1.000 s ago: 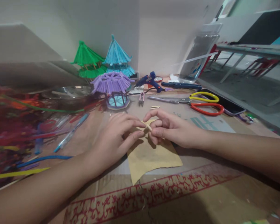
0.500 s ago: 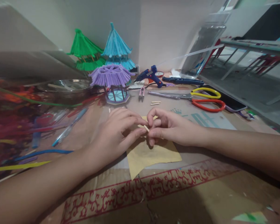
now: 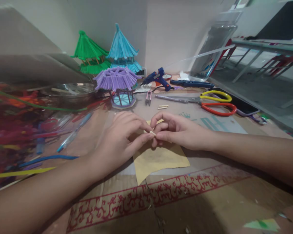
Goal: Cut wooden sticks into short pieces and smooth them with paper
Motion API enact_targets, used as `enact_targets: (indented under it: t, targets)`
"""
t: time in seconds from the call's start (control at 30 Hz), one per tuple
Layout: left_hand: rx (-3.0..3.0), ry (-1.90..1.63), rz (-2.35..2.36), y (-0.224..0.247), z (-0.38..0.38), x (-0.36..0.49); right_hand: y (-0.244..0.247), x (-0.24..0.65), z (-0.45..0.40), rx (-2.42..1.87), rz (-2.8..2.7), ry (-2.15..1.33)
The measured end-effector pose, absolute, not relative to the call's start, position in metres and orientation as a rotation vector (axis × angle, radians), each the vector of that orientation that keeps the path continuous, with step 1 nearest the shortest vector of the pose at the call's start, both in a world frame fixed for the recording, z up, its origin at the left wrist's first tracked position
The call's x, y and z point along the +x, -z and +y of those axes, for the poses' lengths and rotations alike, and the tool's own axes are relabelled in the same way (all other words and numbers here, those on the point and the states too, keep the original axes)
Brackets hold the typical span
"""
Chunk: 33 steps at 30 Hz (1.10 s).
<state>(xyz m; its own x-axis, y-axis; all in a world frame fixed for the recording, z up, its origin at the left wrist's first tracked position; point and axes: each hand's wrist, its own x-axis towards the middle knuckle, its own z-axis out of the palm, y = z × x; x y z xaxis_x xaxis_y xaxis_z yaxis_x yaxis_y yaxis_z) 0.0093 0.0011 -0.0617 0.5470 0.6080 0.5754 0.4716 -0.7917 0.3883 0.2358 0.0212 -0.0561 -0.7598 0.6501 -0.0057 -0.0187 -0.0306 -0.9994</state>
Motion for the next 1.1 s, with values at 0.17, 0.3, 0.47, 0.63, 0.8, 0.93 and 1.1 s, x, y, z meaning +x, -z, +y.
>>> enact_targets:
  t: [0.17, 0.3, 0.47, 0.63, 0.8, 0.93, 1.1]
  targets:
    - [2.634, -1.077, 0.884, 0.060, -0.001, 0.009, 0.056, 0.235, 0.021, -0.662, -1.750, -1.900]
    - [2.629, -1.093, 0.875, 0.058, 0.000, 0.010, 0.055, 0.235, 0.019, -0.671, -1.784, -1.840]
    - [2.622, -1.084, 0.934, 0.060, 0.001, 0.010, 0.052, 0.235, 0.018, -0.730, -1.818, -1.642]
    - [2.591, -1.081, 0.986, 0.062, 0.001, 0.010, 0.052, 0.236, 0.019, -0.711, -1.840, -1.641]
    - [2.563, -1.042, 1.041, 0.060, 0.001, 0.011, 0.053, 0.237, 0.021, -0.652, -1.798, -1.783]
    - [2.571, -1.026, 1.058, 0.061, 0.001, 0.010, 0.055, 0.237, 0.025, -0.652, -1.764, -1.858]
    - [2.543, -1.007, 1.079, 0.064, 0.004, 0.010, 0.057, 0.236, 0.030, -0.640, -1.723, -1.908]
